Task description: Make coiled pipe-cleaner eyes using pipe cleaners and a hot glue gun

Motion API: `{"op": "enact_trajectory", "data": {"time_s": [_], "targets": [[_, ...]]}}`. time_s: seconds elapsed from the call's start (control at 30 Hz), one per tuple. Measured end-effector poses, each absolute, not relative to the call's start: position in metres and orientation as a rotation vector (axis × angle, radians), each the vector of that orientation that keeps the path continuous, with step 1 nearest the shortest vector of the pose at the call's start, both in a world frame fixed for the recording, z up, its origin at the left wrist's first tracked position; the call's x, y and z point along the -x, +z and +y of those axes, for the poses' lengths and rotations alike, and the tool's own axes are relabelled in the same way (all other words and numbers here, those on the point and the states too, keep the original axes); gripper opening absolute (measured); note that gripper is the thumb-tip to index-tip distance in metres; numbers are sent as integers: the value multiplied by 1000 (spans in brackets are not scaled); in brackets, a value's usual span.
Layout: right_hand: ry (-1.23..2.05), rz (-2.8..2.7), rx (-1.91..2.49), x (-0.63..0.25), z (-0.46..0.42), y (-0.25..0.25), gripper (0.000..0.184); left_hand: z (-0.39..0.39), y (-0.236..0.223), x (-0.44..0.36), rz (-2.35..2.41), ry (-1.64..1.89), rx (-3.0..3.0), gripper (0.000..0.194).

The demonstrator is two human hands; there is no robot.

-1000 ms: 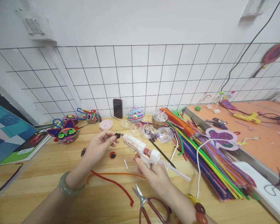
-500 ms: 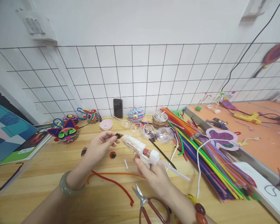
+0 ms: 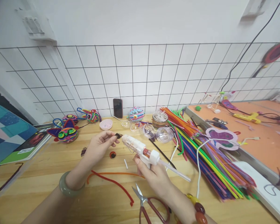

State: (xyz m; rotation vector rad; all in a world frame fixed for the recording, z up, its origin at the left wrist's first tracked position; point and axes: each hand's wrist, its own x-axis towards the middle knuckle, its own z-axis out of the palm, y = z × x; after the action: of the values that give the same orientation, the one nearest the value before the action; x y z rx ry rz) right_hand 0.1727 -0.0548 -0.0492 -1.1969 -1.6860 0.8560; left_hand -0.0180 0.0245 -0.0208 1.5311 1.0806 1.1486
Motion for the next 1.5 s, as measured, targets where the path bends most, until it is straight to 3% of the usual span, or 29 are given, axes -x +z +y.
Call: {"op": "enact_trajectory", "data": {"time_s": [1.5], "targets": [[841, -1695, 1243, -173, -55, -52, 33, 25, -20, 18, 1090, 1145, -1533, 19]]}}
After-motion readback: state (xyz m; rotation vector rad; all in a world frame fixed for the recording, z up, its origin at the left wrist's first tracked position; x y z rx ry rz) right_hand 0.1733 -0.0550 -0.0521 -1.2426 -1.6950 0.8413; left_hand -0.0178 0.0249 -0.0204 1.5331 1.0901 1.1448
